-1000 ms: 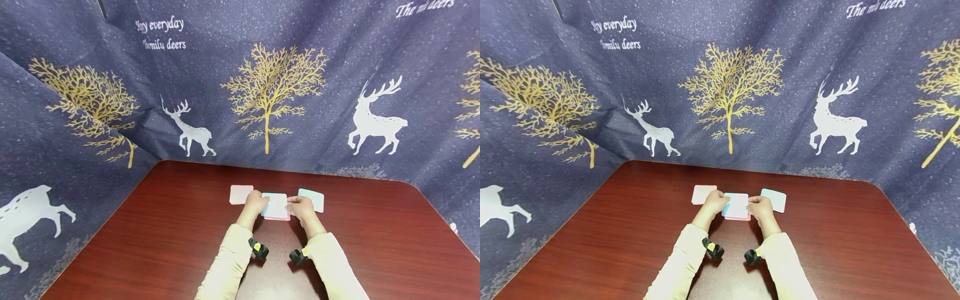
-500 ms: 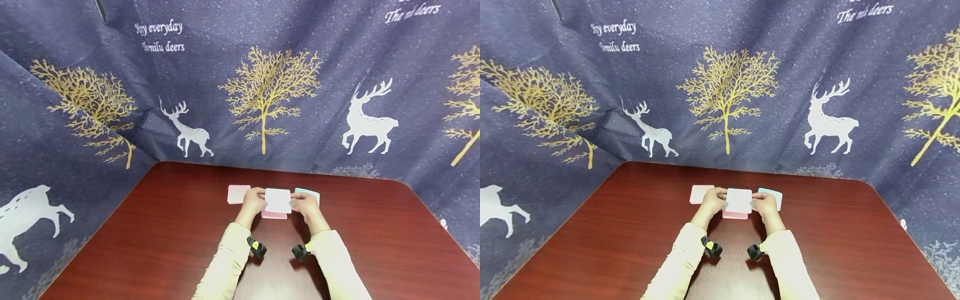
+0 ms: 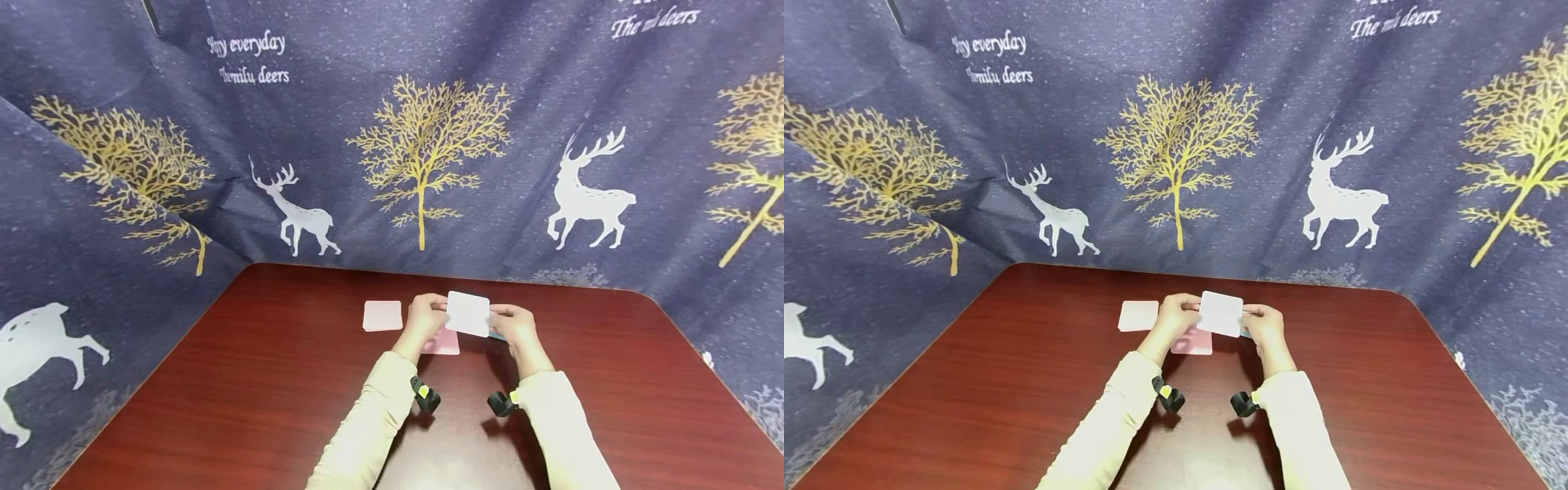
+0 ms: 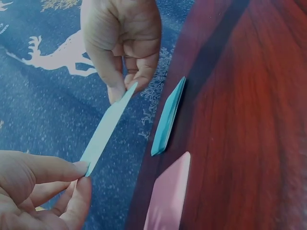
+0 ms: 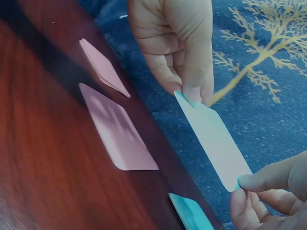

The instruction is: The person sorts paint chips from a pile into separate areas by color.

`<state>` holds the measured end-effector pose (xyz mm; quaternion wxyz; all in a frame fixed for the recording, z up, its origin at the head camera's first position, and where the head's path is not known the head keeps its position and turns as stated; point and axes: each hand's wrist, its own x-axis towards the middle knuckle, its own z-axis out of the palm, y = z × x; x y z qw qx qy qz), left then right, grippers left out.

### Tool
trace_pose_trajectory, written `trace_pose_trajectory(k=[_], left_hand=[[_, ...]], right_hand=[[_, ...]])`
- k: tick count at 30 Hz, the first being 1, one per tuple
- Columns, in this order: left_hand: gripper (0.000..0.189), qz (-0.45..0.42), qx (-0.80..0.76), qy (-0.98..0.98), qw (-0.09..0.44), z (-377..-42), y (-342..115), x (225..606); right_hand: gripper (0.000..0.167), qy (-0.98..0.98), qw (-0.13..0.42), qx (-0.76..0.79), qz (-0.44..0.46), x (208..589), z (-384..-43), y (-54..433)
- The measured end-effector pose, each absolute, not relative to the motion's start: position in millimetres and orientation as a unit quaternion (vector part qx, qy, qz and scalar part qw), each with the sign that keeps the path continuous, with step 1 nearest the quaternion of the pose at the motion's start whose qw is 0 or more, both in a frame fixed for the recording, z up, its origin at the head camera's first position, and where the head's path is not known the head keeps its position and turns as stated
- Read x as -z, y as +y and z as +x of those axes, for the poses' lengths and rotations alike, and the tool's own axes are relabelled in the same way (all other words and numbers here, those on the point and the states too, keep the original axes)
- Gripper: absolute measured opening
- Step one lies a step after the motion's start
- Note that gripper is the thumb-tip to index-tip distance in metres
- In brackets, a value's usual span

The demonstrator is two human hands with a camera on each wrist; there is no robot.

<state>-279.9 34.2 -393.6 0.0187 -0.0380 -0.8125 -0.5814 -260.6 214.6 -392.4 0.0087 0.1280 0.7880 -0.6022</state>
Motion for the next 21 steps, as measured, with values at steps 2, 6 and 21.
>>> trace_pose_trajectory(k=[2, 6, 21], left_hand=[[0.033, -0.043, 0.581, -0.813, 0.024, -284.0, 39.1, 393.7], [0.030, -0.046, 0.586, -0.808, 0.042, -289.7, 47.3, 396.1], [0.031, -0.061, 0.606, -0.793, 0.020, -298.1, 75.8, 408.3]], right_hand=[[0.041, 0.791, 0.004, 0.597, 0.131, 390.1, -262.5, 219.1], [0.039, 0.783, -0.010, 0.605, 0.143, 388.7, -267.1, 225.3], [0.039, 0.776, -0.040, 0.603, 0.178, 395.1, -277.0, 246.7]])
